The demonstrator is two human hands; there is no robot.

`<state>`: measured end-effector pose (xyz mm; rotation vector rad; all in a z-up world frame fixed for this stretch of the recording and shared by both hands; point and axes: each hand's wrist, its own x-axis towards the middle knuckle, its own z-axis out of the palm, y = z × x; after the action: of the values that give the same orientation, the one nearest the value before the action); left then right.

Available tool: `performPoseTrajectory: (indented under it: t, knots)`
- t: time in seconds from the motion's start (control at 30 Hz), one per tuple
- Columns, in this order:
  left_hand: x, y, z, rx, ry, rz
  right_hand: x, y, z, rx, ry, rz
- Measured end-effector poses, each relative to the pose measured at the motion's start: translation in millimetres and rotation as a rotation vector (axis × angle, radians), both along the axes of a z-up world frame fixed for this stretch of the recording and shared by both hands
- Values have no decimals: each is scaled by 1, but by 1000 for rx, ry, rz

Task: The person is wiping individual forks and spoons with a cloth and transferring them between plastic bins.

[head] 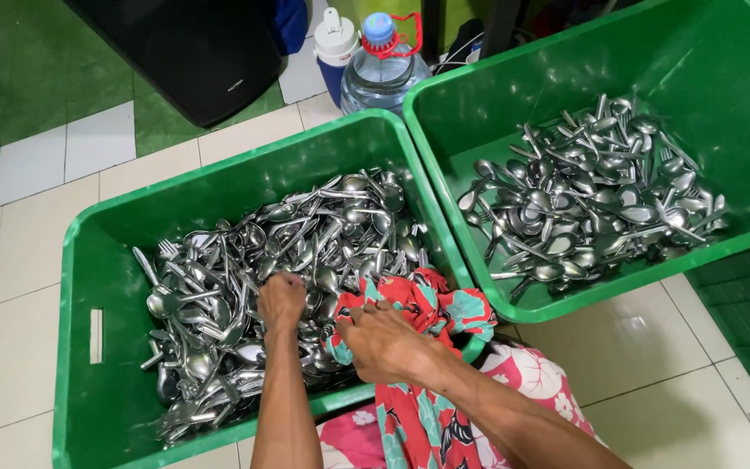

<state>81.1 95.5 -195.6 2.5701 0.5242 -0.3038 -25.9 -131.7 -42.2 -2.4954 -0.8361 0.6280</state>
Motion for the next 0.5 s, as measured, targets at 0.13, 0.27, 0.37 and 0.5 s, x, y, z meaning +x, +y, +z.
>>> performPoseTrajectory:
  t: [0.13, 0.27, 0.37, 0.5]
  knots:
    - [-5, -14, 21, 86, -23, 1, 0, 3, 9, -7, 3, 13]
    - [-5, -42, 41, 114, 4, -94, -1, 1, 13, -14, 25, 45]
    - [0, -58, 13, 262, 18, -173, -4, -1, -4, 78, -71, 46]
    - [1, -72, 33, 130, 110, -65, -2, 0, 1, 35, -64, 42]
